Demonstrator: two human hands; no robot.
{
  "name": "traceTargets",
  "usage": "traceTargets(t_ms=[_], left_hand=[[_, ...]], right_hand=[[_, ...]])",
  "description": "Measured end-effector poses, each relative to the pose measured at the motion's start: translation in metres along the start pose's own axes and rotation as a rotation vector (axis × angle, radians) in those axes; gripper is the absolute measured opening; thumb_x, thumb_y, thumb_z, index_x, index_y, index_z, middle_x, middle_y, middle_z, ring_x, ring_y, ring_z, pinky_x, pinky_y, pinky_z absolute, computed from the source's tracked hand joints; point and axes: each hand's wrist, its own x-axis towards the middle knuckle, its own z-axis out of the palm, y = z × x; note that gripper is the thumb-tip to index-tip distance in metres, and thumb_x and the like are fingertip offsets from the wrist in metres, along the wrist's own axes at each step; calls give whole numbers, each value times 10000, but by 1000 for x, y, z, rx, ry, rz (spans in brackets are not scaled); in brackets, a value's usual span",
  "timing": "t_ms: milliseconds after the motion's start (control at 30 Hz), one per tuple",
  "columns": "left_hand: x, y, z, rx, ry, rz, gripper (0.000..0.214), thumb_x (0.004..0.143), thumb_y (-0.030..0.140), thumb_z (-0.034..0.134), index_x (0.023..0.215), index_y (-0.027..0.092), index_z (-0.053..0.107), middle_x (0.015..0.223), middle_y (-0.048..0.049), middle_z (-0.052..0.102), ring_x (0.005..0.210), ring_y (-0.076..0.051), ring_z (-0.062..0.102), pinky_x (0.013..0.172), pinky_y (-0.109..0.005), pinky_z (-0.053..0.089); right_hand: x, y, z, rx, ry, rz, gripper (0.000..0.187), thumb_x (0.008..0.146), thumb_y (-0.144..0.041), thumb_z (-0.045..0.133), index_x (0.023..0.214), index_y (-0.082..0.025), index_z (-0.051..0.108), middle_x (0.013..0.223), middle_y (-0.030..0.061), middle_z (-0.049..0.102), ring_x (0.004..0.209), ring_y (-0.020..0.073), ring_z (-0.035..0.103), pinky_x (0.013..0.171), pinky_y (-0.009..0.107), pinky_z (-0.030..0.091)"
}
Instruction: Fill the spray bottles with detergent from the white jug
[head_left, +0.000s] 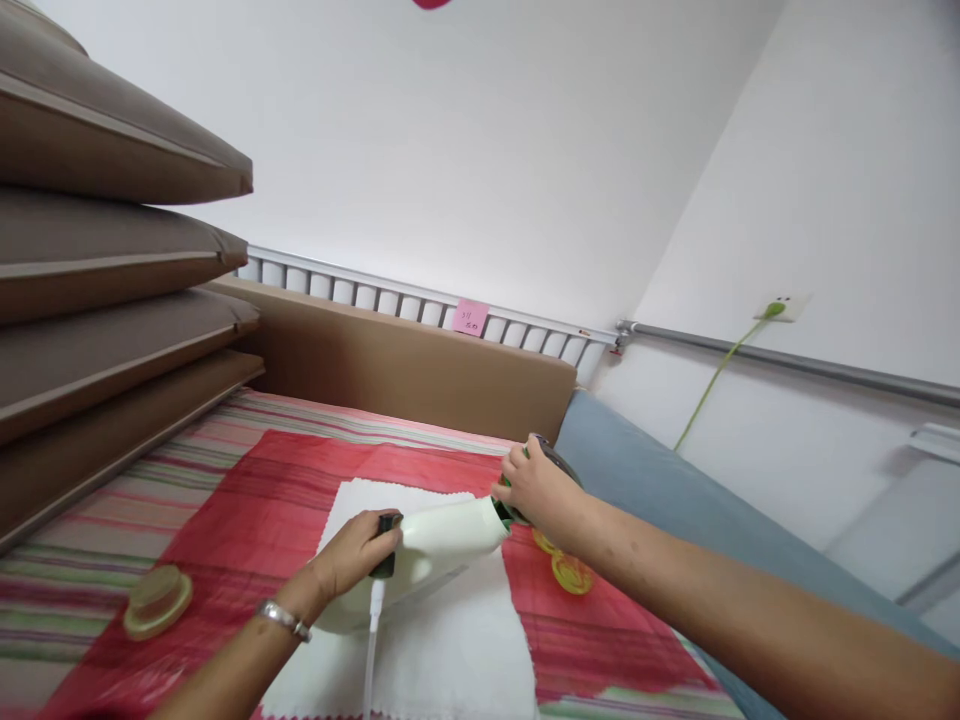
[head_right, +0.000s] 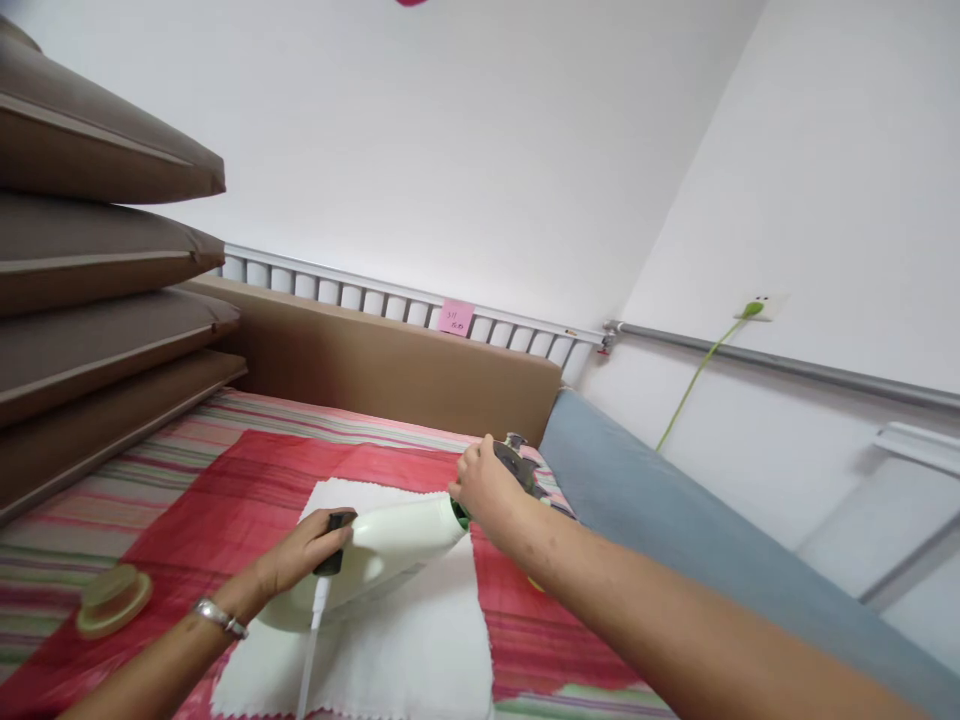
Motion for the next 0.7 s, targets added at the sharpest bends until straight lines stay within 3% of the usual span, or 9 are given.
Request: traceTargets(t_ms=[700], left_hand=[[-1,2,2,47,5,4,165,779,297,416,663,191,467,600,44,423,586,-127,385,535,-226,302]], right_hand=[[8,-12,-18,-79,-228,-14,451,650,-294,736,1090,-260,645,1153,165,617,1066,443,497,884,678,321]])
